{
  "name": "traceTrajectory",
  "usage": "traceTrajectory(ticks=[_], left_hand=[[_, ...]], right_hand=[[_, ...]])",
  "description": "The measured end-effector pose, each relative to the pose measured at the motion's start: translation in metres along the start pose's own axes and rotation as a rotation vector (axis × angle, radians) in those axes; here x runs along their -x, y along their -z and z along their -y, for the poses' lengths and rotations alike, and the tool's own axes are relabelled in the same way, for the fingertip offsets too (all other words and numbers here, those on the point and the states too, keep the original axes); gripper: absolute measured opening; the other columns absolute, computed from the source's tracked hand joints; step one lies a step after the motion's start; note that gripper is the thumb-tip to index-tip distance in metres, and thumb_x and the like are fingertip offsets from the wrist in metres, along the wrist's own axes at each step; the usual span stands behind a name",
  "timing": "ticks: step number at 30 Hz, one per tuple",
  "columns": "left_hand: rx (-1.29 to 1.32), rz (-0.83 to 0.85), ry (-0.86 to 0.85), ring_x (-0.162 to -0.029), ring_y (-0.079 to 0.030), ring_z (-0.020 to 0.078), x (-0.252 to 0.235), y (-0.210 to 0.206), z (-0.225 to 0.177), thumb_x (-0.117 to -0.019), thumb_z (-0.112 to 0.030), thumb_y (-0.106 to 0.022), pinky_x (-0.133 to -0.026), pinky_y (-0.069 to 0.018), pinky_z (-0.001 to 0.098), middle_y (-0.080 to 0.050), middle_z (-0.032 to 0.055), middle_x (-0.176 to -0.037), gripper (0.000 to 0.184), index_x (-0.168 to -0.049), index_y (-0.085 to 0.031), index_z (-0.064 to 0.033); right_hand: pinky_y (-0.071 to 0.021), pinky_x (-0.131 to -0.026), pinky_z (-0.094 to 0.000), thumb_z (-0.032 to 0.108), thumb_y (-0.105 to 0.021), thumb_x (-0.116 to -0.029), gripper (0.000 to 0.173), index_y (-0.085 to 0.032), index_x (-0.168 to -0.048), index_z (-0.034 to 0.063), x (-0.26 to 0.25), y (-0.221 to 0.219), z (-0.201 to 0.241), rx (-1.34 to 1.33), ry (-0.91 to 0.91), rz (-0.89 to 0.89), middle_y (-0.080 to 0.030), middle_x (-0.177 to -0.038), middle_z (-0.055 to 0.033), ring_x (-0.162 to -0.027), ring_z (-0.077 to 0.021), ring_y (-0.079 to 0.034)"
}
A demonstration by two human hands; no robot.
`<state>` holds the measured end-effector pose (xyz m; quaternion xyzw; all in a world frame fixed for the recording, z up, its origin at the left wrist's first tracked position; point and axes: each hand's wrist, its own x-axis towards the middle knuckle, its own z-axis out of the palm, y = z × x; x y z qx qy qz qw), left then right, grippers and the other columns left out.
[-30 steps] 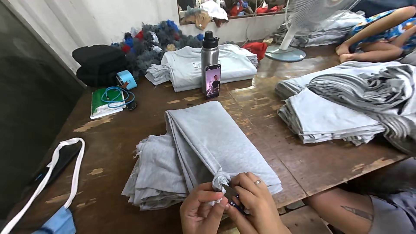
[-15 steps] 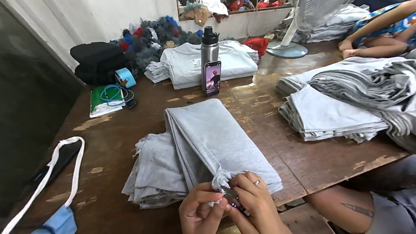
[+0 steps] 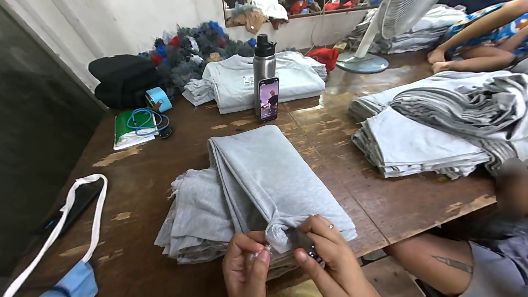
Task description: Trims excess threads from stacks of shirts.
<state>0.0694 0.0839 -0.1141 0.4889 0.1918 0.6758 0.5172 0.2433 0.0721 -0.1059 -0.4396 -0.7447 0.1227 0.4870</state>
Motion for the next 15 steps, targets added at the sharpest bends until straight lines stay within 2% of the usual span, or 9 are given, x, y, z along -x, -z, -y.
traceTrajectory(ticks=[3,4,6,7,8,10,12,14,15], left_hand=[[-0.034,-0.035,-0.004,-0.105,-0.068,0.0028,-0.001,-0.005,-0.001,-0.0951,-0.016,-0.071,-0.09,-0.0561,0.0198,-0.072,-0.0067,-0.112,0.02,-0.114,-0.067,-0.0221],[-0.059,-0.061,-0.001,-0.104,-0.069,0.0027,-0.001,-0.009,-0.001,-0.0923,-0.014,-0.074,-0.09,-0.0575,0.0197,-0.072,-0.0073,-0.113,0.025,-0.114,-0.065,-0.0228],[-0.157,-0.084,-0.018,-0.099,-0.07,0.0023,-0.001,-0.013,-0.002,-0.0897,-0.01,-0.076,-0.086,-0.0594,0.0192,-0.072,-0.0078,-0.11,0.029,-0.112,-0.064,-0.0228],[-0.229,-0.057,-0.055,-0.097,-0.07,0.0012,0.0,-0.012,-0.004,-0.09,-0.009,-0.076,-0.084,-0.0594,0.0177,-0.072,-0.0086,-0.109,0.028,-0.112,-0.066,-0.0224],[-0.314,-0.008,-0.109,-0.096,-0.069,-0.0002,0.0,-0.008,-0.006,-0.0903,-0.009,-0.076,-0.082,-0.0586,0.0157,-0.071,-0.0095,-0.108,0.025,-0.11,-0.068,-0.0216],[-0.455,0.141,-0.24,-0.097,-0.066,0.0012,-0.001,0.006,-0.01,-0.0894,-0.005,-0.076,-0.085,-0.0561,0.016,-0.069,-0.0073,-0.103,0.018,-0.102,-0.069,-0.0154],[-0.529,0.255,-0.283,-0.097,-0.066,0.0041,0.0,0.017,-0.015,-0.087,-0.002,-0.075,-0.087,-0.0556,0.0178,-0.069,-0.0039,-0.099,0.015,-0.095,-0.067,-0.0107],[-0.554,0.326,-0.228,-0.095,-0.067,0.0058,0.001,0.025,-0.02,-0.0875,-0.003,-0.077,-0.086,-0.0562,0.0188,-0.07,-0.002,-0.097,0.011,-0.093,-0.068,-0.0088],[-0.562,0.354,-0.201,-0.095,-0.067,0.006,0.002,0.028,-0.022,-0.0881,-0.004,-0.077,-0.086,-0.056,0.0189,-0.071,-0.0019,-0.097,0.01,-0.092,-0.069,-0.0089]], right_hand=[[-0.0427,-0.083,-0.0267,0.05,-0.05,-0.1046,0.041,-0.055,-0.084,0.014,-0.003,0.007,-0.004,0.064,-0.009,-0.092,-0.056,-0.095,-0.0025,-0.093,-0.0111,-0.053],[-0.0433,-0.083,-0.0258,0.046,-0.053,-0.103,0.036,-0.056,-0.089,0.0134,-0.005,0.008,-0.008,0.118,-0.01,-0.109,-0.056,-0.098,-0.0035,-0.095,-0.0113,-0.053],[-0.0467,-0.079,-0.0222,0.03,-0.061,-0.0969,0.021,-0.056,-0.094,0.0099,-0.007,0.007,-0.018,0.131,-0.006,-0.107,-0.058,-0.102,-0.0068,-0.092,-0.011,-0.055],[-0.0478,-0.075,-0.0191,0.022,-0.061,-0.0934,0.015,-0.055,-0.095,0.0085,-0.008,0.007,-0.023,0.065,0.007,-0.11,-0.059,-0.102,-0.007,-0.088,-0.0089,-0.057],[-0.0505,-0.077,-0.0178,0.015,-0.061,-0.092,0.01,-0.054,-0.097,0.0078,-0.007,0.01,-0.028,-0.053,0.023,-0.122,-0.063,-0.103,-0.0061,-0.09,-0.0072,-0.06],[-0.0534,-0.084,-0.0179,0.01,-0.058,-0.0926,0.011,-0.051,-0.1,0.0136,-0.004,0.021,-0.032,-0.268,0.054,-0.134,-0.07,-0.105,0.0014,-0.097,-0.0038,-0.066],[-0.0533,-0.081,-0.0171,0.01,-0.055,-0.0918,0.01,-0.051,-0.098,0.016,0.001,0.03,-0.034,-0.315,0.038,-0.108,-0.07,-0.097,0.0042,-0.091,-0.0027,-0.067],[-0.0472,-0.079,-0.0213,0.019,-0.053,-0.0959,0.005,-0.053,-0.096,0.0148,0.007,0.035,-0.033,-0.187,0.005,0.027,-0.065,-0.092,0.002,-0.088,-0.0057,-0.059],[-0.0446,-0.078,-0.0259,0.027,-0.051,-0.0995,0.015,-0.053,-0.094,0.0143,0.009,0.035,-0.03,-0.085,0.01,0.1,-0.061,-0.091,-0.0002,-0.087,-0.0097,-0.056]])
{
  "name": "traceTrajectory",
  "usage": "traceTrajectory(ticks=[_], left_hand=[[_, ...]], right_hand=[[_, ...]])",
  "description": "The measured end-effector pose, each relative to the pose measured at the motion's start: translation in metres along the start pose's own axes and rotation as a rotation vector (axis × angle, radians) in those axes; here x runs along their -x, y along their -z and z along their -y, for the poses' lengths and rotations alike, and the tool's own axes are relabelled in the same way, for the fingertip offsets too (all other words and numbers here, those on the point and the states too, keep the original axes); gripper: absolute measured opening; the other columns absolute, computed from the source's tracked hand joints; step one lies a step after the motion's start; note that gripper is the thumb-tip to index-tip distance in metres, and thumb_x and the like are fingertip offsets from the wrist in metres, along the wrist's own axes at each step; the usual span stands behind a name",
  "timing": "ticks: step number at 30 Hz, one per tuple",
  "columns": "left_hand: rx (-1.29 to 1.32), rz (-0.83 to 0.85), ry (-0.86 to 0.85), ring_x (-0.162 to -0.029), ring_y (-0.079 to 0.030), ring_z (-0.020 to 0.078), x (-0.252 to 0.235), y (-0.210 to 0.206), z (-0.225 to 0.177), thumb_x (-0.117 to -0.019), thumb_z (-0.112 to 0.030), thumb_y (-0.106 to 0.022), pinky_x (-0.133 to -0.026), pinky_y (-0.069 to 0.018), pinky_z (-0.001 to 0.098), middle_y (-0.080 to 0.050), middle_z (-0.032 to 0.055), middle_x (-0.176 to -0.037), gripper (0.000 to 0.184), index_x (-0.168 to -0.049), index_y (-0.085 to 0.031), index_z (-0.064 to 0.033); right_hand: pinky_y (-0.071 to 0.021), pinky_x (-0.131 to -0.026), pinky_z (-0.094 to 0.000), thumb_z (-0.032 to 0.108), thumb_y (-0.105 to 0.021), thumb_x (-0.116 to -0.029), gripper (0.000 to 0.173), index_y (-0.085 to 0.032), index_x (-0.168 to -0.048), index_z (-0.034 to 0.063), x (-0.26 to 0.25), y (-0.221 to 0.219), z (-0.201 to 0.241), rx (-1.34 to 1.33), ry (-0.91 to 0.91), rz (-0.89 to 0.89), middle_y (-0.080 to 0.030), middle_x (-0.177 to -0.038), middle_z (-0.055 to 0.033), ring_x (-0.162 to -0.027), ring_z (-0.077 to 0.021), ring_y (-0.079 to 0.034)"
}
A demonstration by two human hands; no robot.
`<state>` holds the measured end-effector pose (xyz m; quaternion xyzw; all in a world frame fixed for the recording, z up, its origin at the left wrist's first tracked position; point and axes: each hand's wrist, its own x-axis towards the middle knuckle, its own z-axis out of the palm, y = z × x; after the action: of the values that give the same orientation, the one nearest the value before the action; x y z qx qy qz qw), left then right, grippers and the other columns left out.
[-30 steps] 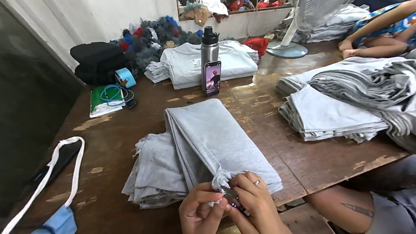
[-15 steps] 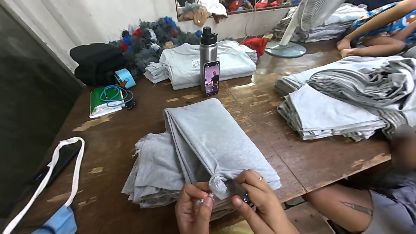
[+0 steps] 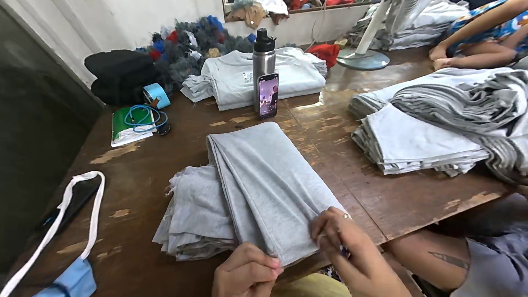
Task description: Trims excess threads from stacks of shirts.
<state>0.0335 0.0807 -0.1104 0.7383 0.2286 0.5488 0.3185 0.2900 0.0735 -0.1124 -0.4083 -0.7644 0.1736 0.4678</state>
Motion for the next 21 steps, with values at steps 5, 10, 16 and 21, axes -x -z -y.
traceTrajectory(ticks=[5,10,16,21], left_hand=[[0.022,0.014,0.069,-0.094,-0.069,0.0047,0.001,0.006,-0.003,-0.09,-0.006,-0.075,-0.085,-0.0567,0.0186,-0.073,-0.004,-0.097,0.011,-0.095,-0.068,-0.0116],[-0.027,-0.039,0.109,-0.093,-0.069,0.0035,0.002,0.001,-0.007,-0.0916,-0.008,-0.075,-0.083,-0.0579,0.0178,-0.071,-0.0043,-0.097,0.011,-0.097,-0.066,-0.0126],[-0.028,-0.036,0.109,-0.094,-0.069,0.0037,0.003,0.001,-0.007,-0.0928,-0.009,-0.074,-0.083,-0.0579,0.0178,-0.071,-0.0048,-0.098,0.011,-0.098,-0.065,-0.0135],[-0.008,-0.028,0.105,-0.094,-0.068,0.0039,0.003,0.0,-0.007,-0.0923,-0.008,-0.074,-0.083,-0.0571,0.0176,-0.071,-0.0043,-0.097,0.011,-0.098,-0.065,-0.0128]], right_hand=[[-0.0406,-0.076,-0.0359,0.066,-0.031,-0.1035,0.059,-0.057,-0.085,0.0169,0.005,-0.008,0.01,0.44,0.106,0.115,-0.055,-0.09,-0.0038,-0.088,-0.022,-0.052],[-0.0404,-0.076,-0.0378,0.065,-0.023,-0.1049,0.061,-0.058,-0.085,0.0191,0.006,-0.016,0.015,0.68,0.152,0.118,-0.056,-0.091,-0.0034,-0.088,-0.0238,-0.053],[-0.04,-0.074,-0.0369,0.059,-0.022,-0.1076,0.059,-0.057,-0.079,0.0201,0.006,-0.021,0.015,0.718,0.151,0.099,-0.054,-0.088,-0.0024,-0.085,-0.0224,-0.052],[-0.0403,-0.074,-0.0378,0.059,-0.022,-0.1072,0.06,-0.057,-0.08,0.0188,0.006,-0.022,0.018,0.746,0.133,0.108,-0.055,-0.089,-0.0036,-0.086,-0.0237,-0.053]])
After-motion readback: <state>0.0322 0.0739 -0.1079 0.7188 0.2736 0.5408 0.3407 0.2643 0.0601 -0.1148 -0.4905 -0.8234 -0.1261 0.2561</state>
